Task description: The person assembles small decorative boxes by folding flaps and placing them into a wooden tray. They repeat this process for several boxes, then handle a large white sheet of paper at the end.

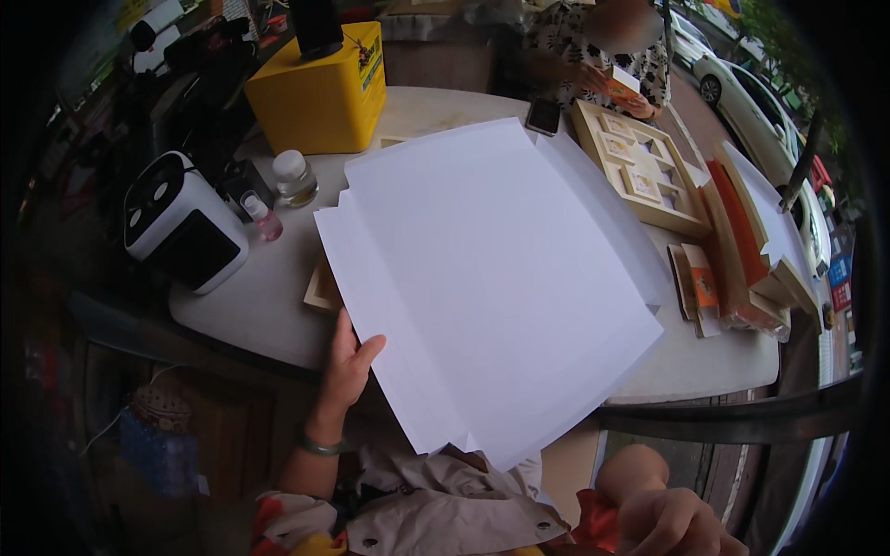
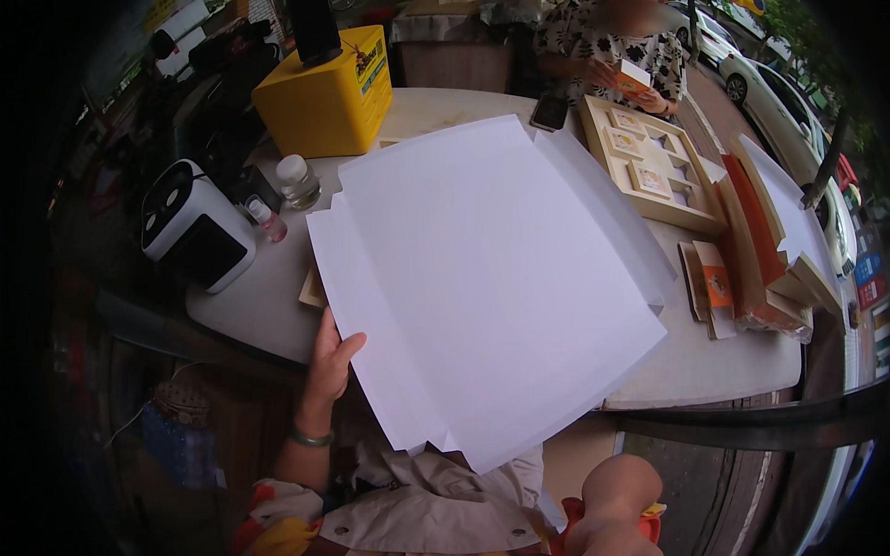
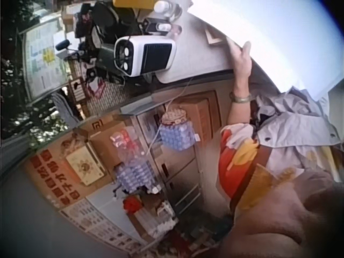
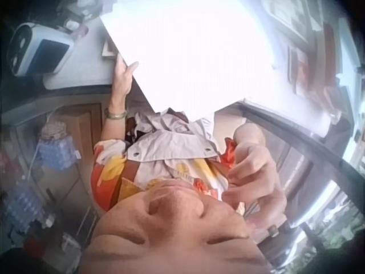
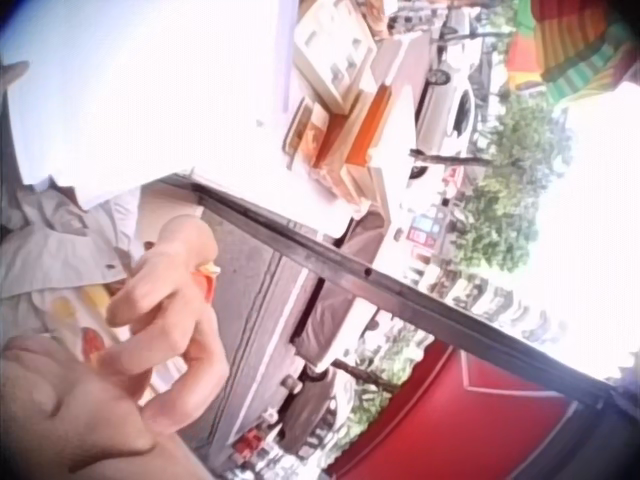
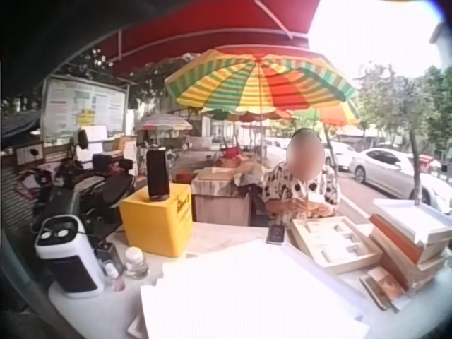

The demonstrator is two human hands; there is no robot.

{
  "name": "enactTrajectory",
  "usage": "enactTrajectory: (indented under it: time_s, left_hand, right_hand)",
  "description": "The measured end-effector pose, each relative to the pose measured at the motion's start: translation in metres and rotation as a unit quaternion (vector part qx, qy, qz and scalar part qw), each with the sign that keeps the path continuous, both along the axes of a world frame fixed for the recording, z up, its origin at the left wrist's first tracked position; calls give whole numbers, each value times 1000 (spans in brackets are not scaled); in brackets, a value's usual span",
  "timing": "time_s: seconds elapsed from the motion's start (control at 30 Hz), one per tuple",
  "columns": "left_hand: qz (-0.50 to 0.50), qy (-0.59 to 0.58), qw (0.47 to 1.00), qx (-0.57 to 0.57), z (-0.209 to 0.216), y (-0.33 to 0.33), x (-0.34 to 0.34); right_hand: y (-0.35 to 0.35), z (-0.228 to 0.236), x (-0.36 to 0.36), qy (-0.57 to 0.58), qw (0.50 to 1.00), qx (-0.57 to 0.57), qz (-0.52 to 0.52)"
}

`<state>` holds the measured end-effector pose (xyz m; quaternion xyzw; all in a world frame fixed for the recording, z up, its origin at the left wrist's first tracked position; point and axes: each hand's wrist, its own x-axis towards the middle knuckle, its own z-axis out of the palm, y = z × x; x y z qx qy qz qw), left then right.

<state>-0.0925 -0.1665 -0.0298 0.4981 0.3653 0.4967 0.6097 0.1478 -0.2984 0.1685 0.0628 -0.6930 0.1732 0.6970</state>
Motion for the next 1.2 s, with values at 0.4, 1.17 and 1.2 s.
enactTrajectory:
  time_s: [0.4,1.17,1.2]
  left_hand:
    - [8,-16,1000,-17,1,-2,-4]
    - [108,531,801,253,25,33,-61]
    - [81,524,812,244,17,42,-66]
  right_hand:
    - [-22,-84,57,93,830,-388,-390]
    - [-115,-169,154,227,615,-658,-371]
    - [-120,-168,157,227,612,-659,-373]
